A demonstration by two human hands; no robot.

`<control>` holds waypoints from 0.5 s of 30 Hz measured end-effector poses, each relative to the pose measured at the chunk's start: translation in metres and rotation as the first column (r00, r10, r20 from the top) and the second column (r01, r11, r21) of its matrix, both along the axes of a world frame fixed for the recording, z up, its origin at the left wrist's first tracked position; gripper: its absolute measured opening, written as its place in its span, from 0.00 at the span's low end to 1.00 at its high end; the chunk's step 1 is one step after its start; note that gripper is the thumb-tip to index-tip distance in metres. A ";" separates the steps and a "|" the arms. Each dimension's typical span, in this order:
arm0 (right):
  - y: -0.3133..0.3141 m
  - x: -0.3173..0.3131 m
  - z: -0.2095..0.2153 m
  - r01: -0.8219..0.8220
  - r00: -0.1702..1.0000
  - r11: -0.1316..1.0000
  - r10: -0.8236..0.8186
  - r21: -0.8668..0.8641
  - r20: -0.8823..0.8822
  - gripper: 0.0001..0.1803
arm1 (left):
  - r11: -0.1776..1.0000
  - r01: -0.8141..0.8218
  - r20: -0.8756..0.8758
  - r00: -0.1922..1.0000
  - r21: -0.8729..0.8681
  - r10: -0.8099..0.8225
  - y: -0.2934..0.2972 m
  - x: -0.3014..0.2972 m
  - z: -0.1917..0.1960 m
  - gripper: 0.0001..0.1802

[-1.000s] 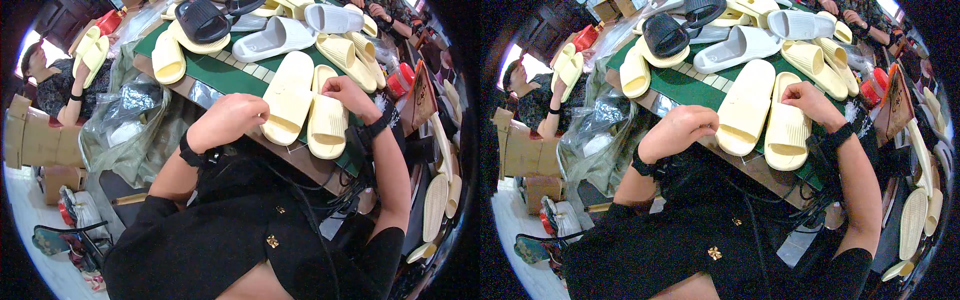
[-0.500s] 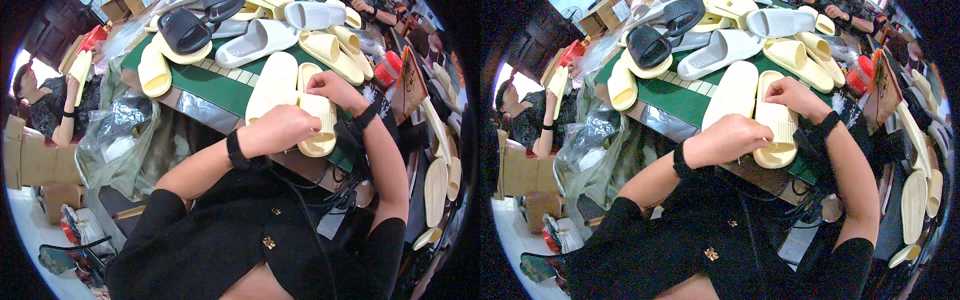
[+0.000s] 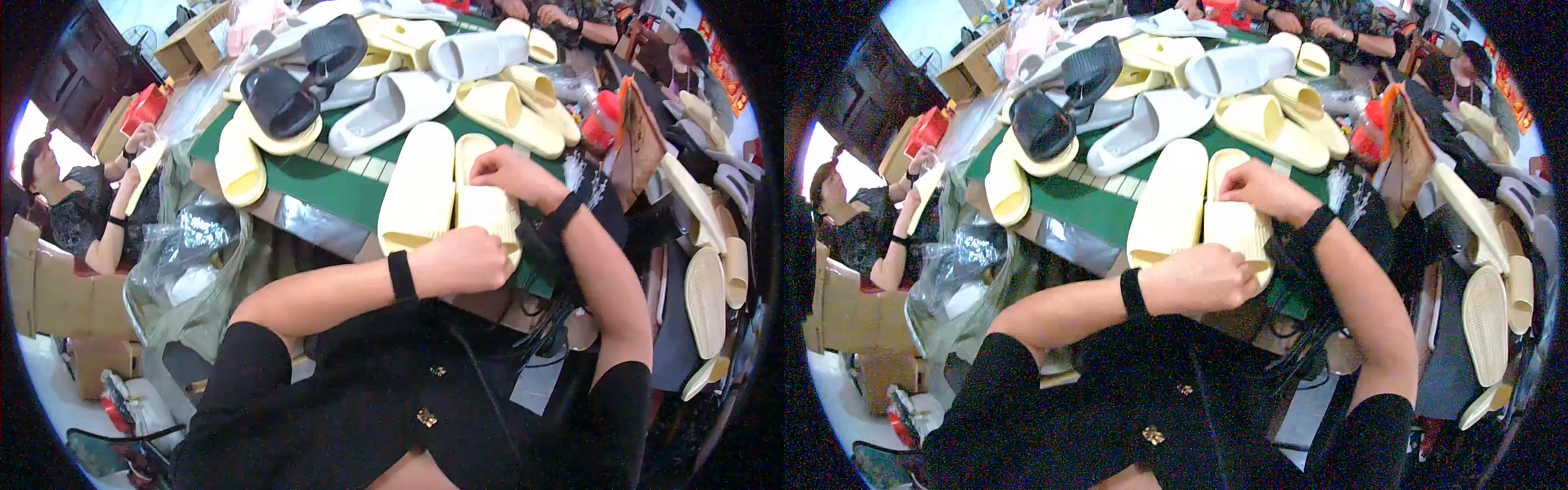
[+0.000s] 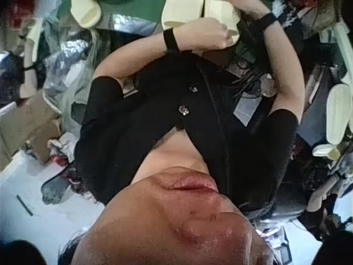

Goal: Assembling and inspecting various styles of slippers and shoes at a manufacturing station.

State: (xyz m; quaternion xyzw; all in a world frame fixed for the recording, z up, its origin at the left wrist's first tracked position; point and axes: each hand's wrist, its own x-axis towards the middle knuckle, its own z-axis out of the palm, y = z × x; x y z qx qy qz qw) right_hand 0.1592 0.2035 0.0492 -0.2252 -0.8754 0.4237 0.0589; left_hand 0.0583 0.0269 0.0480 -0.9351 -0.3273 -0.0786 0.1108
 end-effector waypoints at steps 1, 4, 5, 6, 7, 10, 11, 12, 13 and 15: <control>-0.002 -0.002 0.000 -0.004 1.000 0.998 0.003 -0.064 -0.027 0.04 | 0.998 0.019 0.020 1.000 0.052 -0.020 -0.001 0.000 -0.002 0.06; -0.005 0.005 0.002 0.005 0.999 0.998 -0.007 -0.061 -0.033 0.03 | 0.998 -0.001 0.110 0.994 -0.065 0.008 -0.003 -0.002 0.005 0.07; -0.004 0.009 -0.002 0.026 0.998 0.995 -0.032 -0.100 -0.060 0.03 | 0.998 0.009 0.203 0.979 -0.066 0.005 -0.002 -0.002 0.004 0.07; -0.005 0.017 -0.003 0.060 0.993 0.997 -0.065 -0.055 -0.100 0.03 | 0.999 0.021 0.203 0.979 -0.044 -0.012 -0.002 -0.003 0.001 0.07; -0.015 0.016 0.008 0.164 0.977 0.986 -0.163 -0.004 -0.139 0.05 | 0.999 -0.016 0.411 0.911 -0.038 0.031 -0.003 -0.011 -0.001 0.06; -0.045 0.019 0.042 0.294 0.908 0.928 -0.197 0.228 -0.370 0.07 | 0.979 -0.079 0.782 0.592 -0.188 0.198 -0.011 -0.024 -0.003 0.05; -0.057 0.021 0.053 0.281 0.904 0.940 -0.192 0.193 -0.381 0.07 | 0.936 -0.051 0.876 0.337 -0.349 0.346 -0.015 -0.028 -0.004 0.06; -0.069 0.024 0.056 0.282 0.901 0.955 -0.230 0.093 -0.367 0.07 | 0.898 -0.064 0.871 0.223 -0.436 0.439 -0.018 -0.032 -0.006 0.06; -0.080 0.026 0.054 0.280 0.900 0.960 -0.267 -0.010 -0.344 0.07 | 0.901 -0.070 0.878 0.205 -0.428 0.433 -0.019 -0.035 -0.009 0.06; -0.102 0.024 0.048 0.205 0.922 0.971 -0.233 -0.121 -0.309 0.08 | 0.851 0.159 0.818 -0.238 -0.500 0.525 -0.020 -0.040 -0.013 0.05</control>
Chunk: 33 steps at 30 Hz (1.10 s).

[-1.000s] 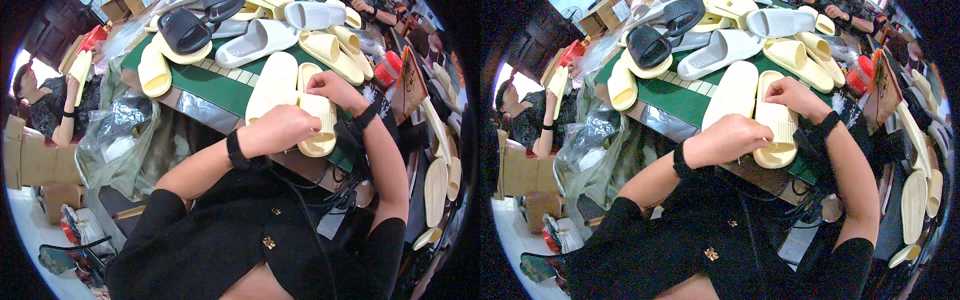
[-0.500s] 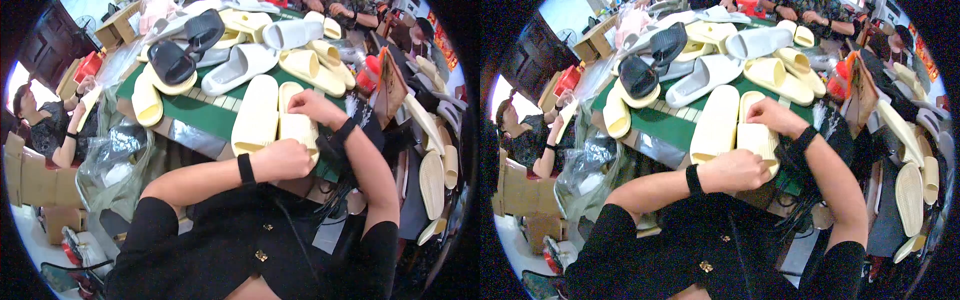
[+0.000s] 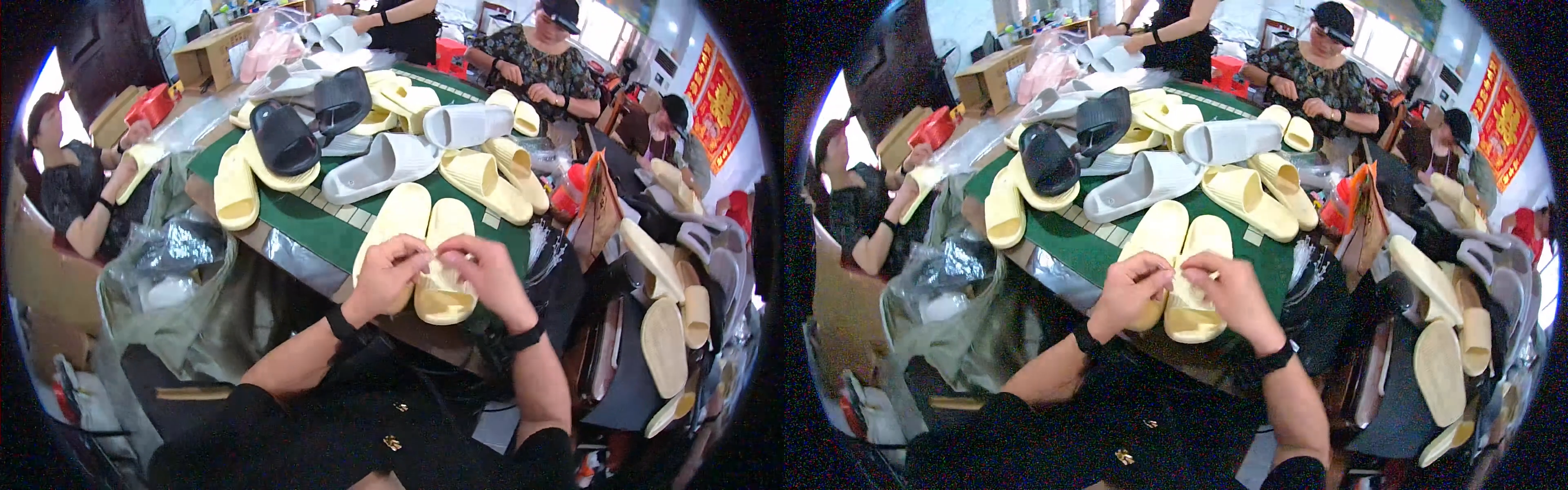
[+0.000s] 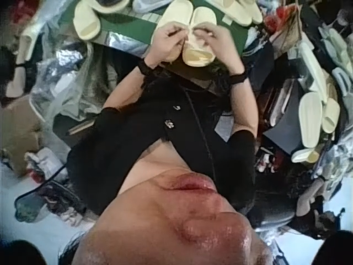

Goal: Assembling and inspecting various styles of slippers and shoes at a manufacturing station.

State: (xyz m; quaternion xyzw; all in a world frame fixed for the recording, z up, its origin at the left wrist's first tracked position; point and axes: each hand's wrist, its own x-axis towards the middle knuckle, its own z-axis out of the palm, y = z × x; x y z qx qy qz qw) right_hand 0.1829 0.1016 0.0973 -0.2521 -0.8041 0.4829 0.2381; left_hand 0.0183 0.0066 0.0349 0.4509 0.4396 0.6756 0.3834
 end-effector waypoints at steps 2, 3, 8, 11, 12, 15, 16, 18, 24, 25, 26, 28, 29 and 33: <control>-0.015 -0.006 -0.013 -0.074 0.997 0.996 0.073 -0.041 -0.015 0.10 | 1.000 -0.006 0.022 1.000 -0.001 0.006 -0.004 -0.008 0.000 0.06; -0.019 -0.010 -0.020 -0.065 0.998 0.995 0.064 -0.075 -0.018 0.09 | 1.000 -0.004 0.039 0.999 0.003 0.004 -0.006 -0.013 -0.003 0.06; -0.033 -0.019 -0.042 -0.005 1.000 1.000 0.005 0.001 -0.020 0.05 | 0.998 0.007 0.081 0.997 0.058 -0.011 -0.010 -0.019 -0.016 0.07; -0.036 -0.018 -0.052 0.162 0.964 0.987 -0.158 0.003 -0.216 0.06 | 0.996 0.091 0.120 0.988 0.024 -0.093 -0.013 -0.023 -0.023 0.10; -0.038 -0.017 -0.053 0.143 0.966 0.990 -0.137 0.011 -0.220 0.06 | 0.997 0.072 0.117 0.990 0.033 -0.075 -0.013 -0.023 -0.024 0.10; -0.042 -0.012 -0.056 0.180 0.944 0.983 -0.168 0.019 -0.283 0.04 | 0.989 0.127 0.175 0.975 0.073 -0.138 -0.016 -0.022 -0.023 0.10; -0.042 -0.012 -0.059 0.180 0.943 0.983 -0.166 0.023 -0.288 0.04 | 0.989 0.127 0.170 0.976 0.077 -0.139 -0.016 -0.021 -0.023 0.10; -0.040 -0.014 -0.067 0.151 0.897 0.988 -0.147 -0.025 -0.416 0.04 | 0.990 0.116 0.121 0.985 0.080 -0.125 -0.017 -0.021 -0.024 0.10; -0.044 -0.014 -0.062 0.200 0.955 0.951 -0.136 0.235 -0.263 0.05 | 0.994 0.061 0.109 0.992 0.089 -0.070 -0.018 -0.019 -0.027 0.11; -0.046 -0.013 -0.060 0.204 0.954 0.951 -0.140 0.233 -0.264 0.05 | 0.994 0.064 0.108 0.991 0.087 -0.073 -0.019 -0.019 -0.027 0.11; -0.048 -0.013 -0.057 0.212 0.956 0.940 -0.143 0.268 -0.256 0.05 | 0.994 0.072 0.093 0.993 0.080 -0.079 -0.019 -0.019 -0.028 0.11; -0.051 -0.012 -0.054 0.229 0.955 0.927 -0.154 0.298 -0.255 0.05 | 0.994 0.088 0.071 0.993 0.071 -0.093 -0.021 -0.019 -0.025 0.12; -0.052 -0.012 -0.054 0.235 0.957 0.918 -0.161 0.320 -0.241 0.04 | 0.994 0.073 0.076 0.994 0.079 -0.079 -0.025 -0.017 -0.024 0.11; -0.052 -0.014 -0.058 0.258 0.943 0.891 -0.150 0.372 -0.296 0.03 | 0.995 0.064 0.079 0.994 0.079 -0.070 -0.022 -0.019 -0.031 0.07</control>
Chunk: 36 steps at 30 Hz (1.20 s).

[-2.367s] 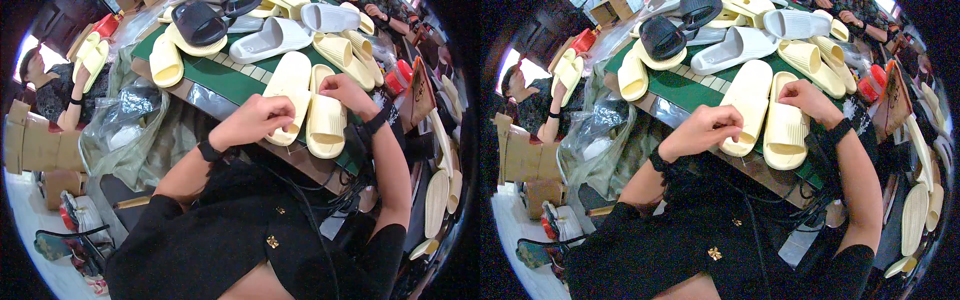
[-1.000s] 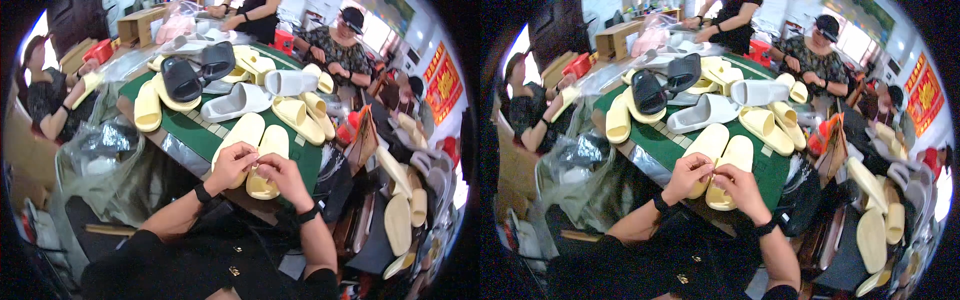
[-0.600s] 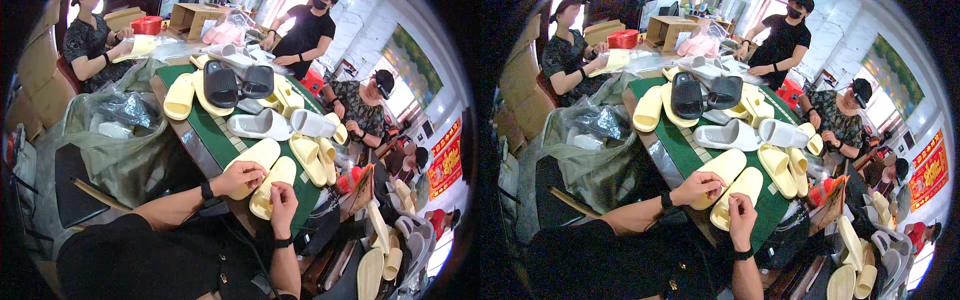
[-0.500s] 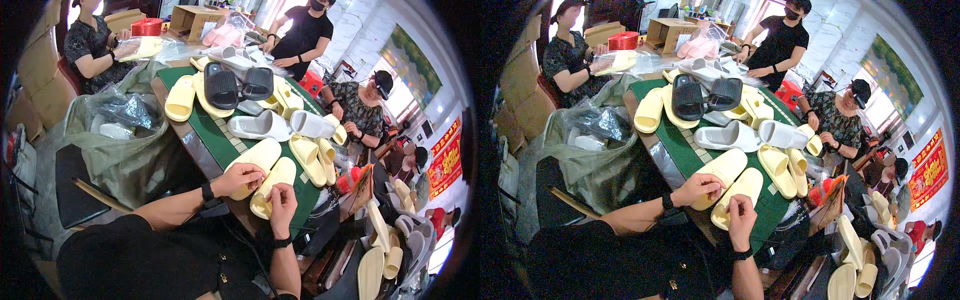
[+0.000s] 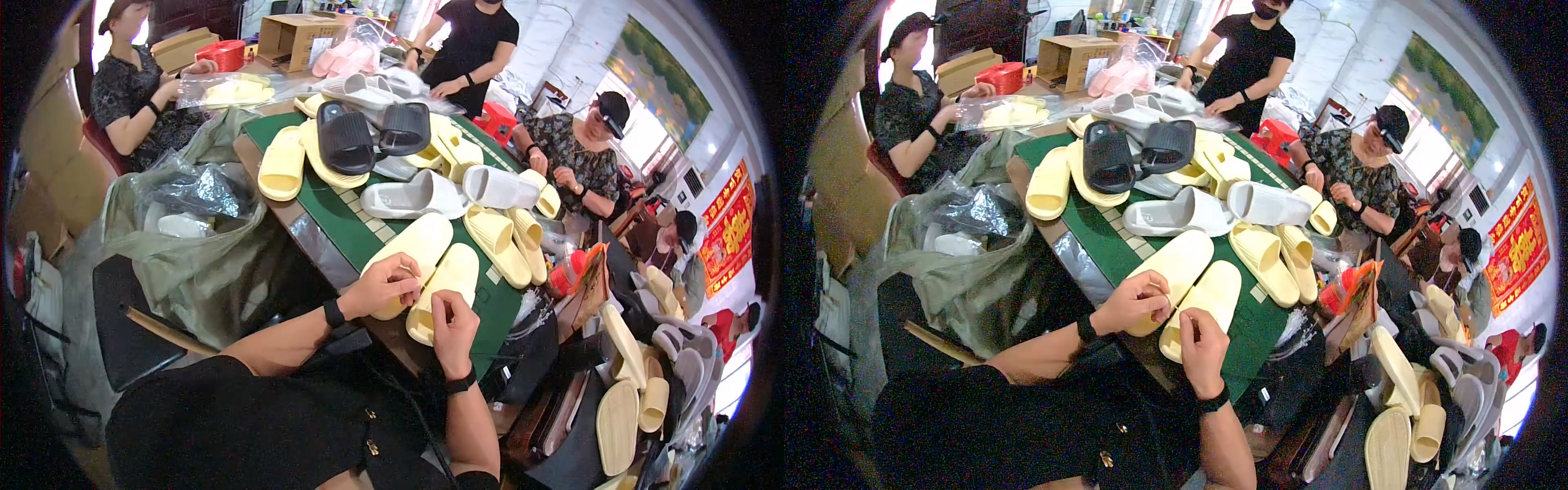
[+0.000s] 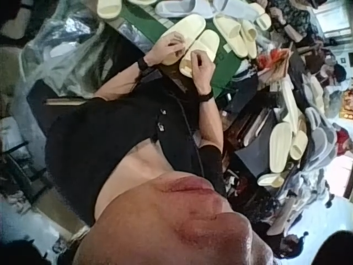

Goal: Assembling and inspecting various styles of slippers and shoes at a manufacturing station.

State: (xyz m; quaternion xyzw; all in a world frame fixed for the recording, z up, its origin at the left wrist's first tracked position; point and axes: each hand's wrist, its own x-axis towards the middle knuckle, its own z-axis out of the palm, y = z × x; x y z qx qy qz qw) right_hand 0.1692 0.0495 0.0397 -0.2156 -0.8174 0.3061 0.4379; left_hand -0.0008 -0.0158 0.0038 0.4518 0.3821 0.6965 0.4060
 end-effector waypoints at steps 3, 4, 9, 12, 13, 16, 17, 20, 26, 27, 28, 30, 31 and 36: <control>0.004 -0.002 0.000 -0.010 0.999 0.996 0.013 0.090 -0.034 0.03 | 0.998 0.063 -0.003 0.998 0.000 -0.063 0.003 -0.004 -0.002 0.05; 0.002 -0.001 0.000 -0.009 0.999 0.997 0.012 0.076 -0.040 0.03 | 0.998 0.057 0.003 0.998 0.004 -0.057 0.003 -0.003 -0.002 0.05; 0.003 -0.002 0.001 -0.010 0.999 1.000 0.010 0.020 -0.036 0.03 | 1.000 0.017 -0.069 0.997 0.007 -0.016 0.003 -0.002 0.000 0.04; 0.003 -0.004 0.001 -0.064 0.998 0.997 0.064 0.043 -0.018 0.04 | 1.000 0.003 -0.115 0.993 -0.020 -0.005 0.003 -0.002 0.000 0.05; 0.003 -0.004 0.000 -0.060 0.998 0.997 0.061 0.040 -0.019 0.04 | 0.999 0.005 -0.083 0.997 -0.035 -0.008 0.003 -0.002 0.000 0.04; 0.004 -0.004 -0.001 -0.048 0.998 0.998 0.050 0.047 -0.045 0.04 | 0.999 0.002 -0.008 1.000 -0.045 -0.002 0.003 -0.001 0.000 0.03; 0.003 -0.004 0.001 -0.044 0.998 0.998 0.045 0.034 -0.031 0.04 | 0.999 -0.004 0.036 0.999 -0.037 0.006 0.002 -0.001 0.001 0.04; 0.002 -0.002 0.002 -0.039 0.999 0.999 0.039 0.027 -0.014 0.04 | 1.000 0.003 0.032 0.999 -0.015 -0.003 0.003 -0.003 -0.002 0.04; 0.002 0.000 -0.002 -0.045 0.999 0.998 0.045 0.036 0.015 0.04 | 1.000 -0.005 -0.031 0.999 -0.021 0.004 0.001 -0.001 0.000 0.04; 0.003 -0.001 -0.002 -0.047 0.999 0.998 0.047 0.038 0.025 0.04 | 1.000 -0.005 -0.031 1.000 -0.024 0.005 0.000 -0.001 0.001 0.04; 0.002 -0.001 -0.001 -0.048 0.999 0.998 0.048 0.034 0.026 0.04 | 0.999 -0.012 -0.057 0.998 -0.039 0.010 -0.002 0.000 0.004 0.04; 0.000 0.000 0.002 -0.037 0.996 0.999 0.036 0.020 0.081 0.04 | 0.998 -0.024 -0.080 0.997 -0.061 0.019 -0.002 -0.001 0.003 0.04; -0.001 0.000 0.004 -0.043 0.996 0.999 0.042 0.012 0.085 0.04 | 0.999 -0.013 -0.059 0.998 -0.047 0.010 -0.001 -0.003 -0.001 0.04; 0.003 0.000 0.004 0.003 0.994 1.000 -0.005 0.017 0.114 0.05 | 0.992 -0.091 -0.155 0.985 -0.085 0.077 0.003 -0.001 0.003 0.04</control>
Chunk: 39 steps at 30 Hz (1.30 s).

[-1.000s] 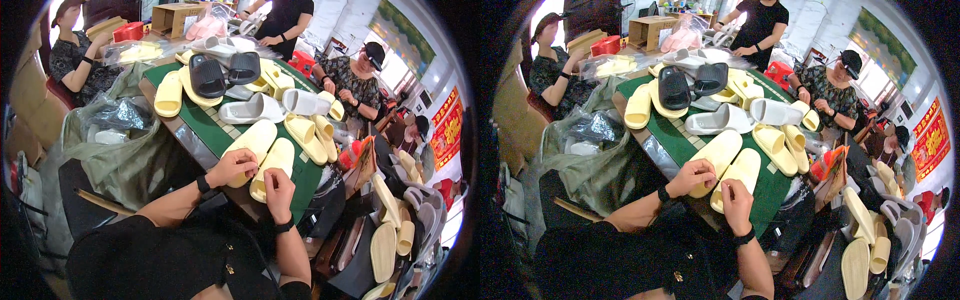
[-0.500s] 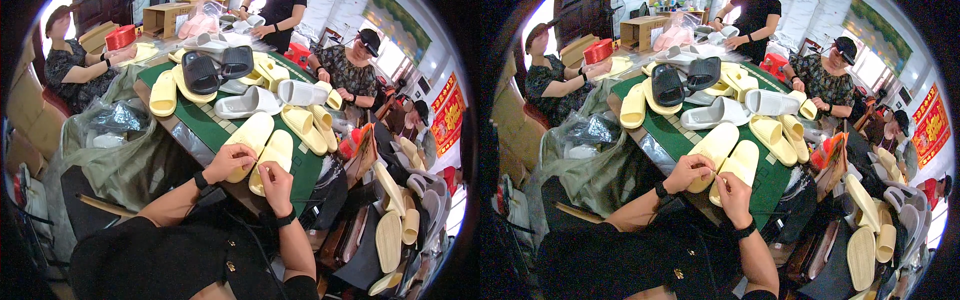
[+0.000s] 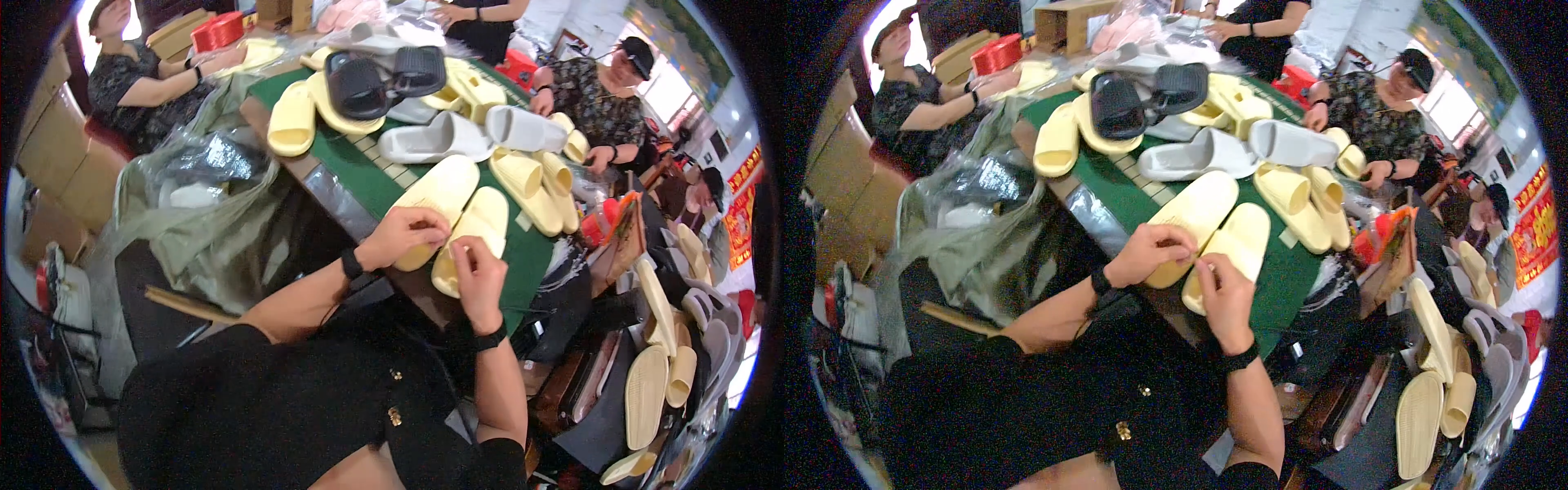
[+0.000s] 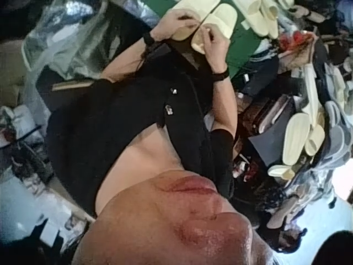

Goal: Assembling and inspecting various styles of slippers and shoes at a manufacturing station.

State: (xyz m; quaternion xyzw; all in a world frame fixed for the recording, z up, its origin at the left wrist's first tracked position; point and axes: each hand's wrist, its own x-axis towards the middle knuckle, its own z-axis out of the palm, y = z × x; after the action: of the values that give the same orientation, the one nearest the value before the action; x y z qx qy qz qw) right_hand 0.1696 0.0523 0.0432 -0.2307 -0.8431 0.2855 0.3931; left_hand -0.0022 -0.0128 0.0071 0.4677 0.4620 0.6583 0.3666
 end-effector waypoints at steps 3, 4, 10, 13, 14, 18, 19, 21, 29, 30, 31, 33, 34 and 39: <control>0.002 0.000 -0.001 0.014 1.000 0.999 -0.014 -0.044 -0.003 0.05 | 0.997 0.065 0.074 0.995 0.035 -0.068 0.001 -0.003 0.002 0.05; 0.003 0.000 -0.003 0.005 0.999 1.000 -0.005 -0.014 -0.032 0.05 | 0.995 0.083 0.114 0.989 0.062 -0.090 0.002 -0.003 0.000 0.04; 0.001 -0.001 -0.006 -0.018 0.998 1.000 0.019 0.012 -0.054 0.04 | 0.986 0.113 0.180 0.975 0.122 -0.134 0.002 -0.007 -0.005 0.03; 0.001 0.001 -0.007 -0.022 0.998 1.000 0.023 0.021 -0.058 0.03 | 0.983 0.135 0.202 0.967 0.123 -0.158 0.001 -0.006 -0.007 0.03; 0.001 0.002 -0.008 -0.027 0.998 0.999 0.030 0.036 -0.063 0.03 | 0.983 0.138 0.203 0.966 0.117 -0.160 0.001 -0.005 -0.008 0.03; -0.001 0.002 -0.008 -0.038 0.996 0.999 0.039 0.014 -0.077 0.03 | 0.983 0.149 0.220 0.961 0.107 -0.169 -0.001 -0.004 -0.007 0.02; -0.001 0.003 -0.008 -0.038 0.997 0.999 0.039 0.006 -0.064 0.04 | 0.984 0.143 0.220 0.962 0.103 -0.163 -0.002 -0.004 -0.007 0.02; -0.002 0.002 -0.007 -0.037 0.998 0.999 0.037 -0.002 -0.054 0.04 | 0.985 0.140 0.217 0.963 0.097 -0.158 -0.002 -0.005 -0.007 0.03; 0.002 -0.003 -0.002 -0.059 0.998 0.998 0.059 -0.007 -0.025 0.04 | 0.982 0.149 0.216 0.961 0.119 -0.172 0.004 -0.010 -0.007 0.04; 0.002 -0.003 -0.002 -0.057 0.998 0.998 0.057 -0.005 -0.029 0.04 | 0.981 0.152 0.212 0.961 0.120 -0.174 0.004 -0.010 -0.007 0.04; 0.002 -0.002 -0.001 -0.055 0.998 0.998 0.055 -0.010 -0.008 0.04 | 0.985 0.136 0.180 0.972 0.104 -0.153 0.004 -0.010 -0.006 0.04; 0.002 0.001 0.003 -0.043 0.999 0.999 0.042 0.025 0.019 0.05 | 0.985 0.134 0.127 0.981 0.111 -0.147 0.004 -0.006 -0.001 0.04; 0.001 0.004 0.002 -0.033 0.999 0.999 0.033 0.024 0.026 0.05 | 0.993 0.114 0.082 0.990 0.044 -0.117 0.003 -0.004 0.000 0.04; 0.002 0.002 -0.007 -0.037 0.998 0.995 0.042 0.098 -0.056 0.02 | 0.998 0.051 0.088 0.995 -0.030 -0.049 -0.002 0.000 0.006 0.03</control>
State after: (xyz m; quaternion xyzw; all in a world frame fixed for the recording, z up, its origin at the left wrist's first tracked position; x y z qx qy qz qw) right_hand 0.1717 0.0547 0.0364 -0.1863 -0.8484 0.2587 0.4225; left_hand -0.0022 -0.0153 0.0135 0.4442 0.4442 0.6612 0.4101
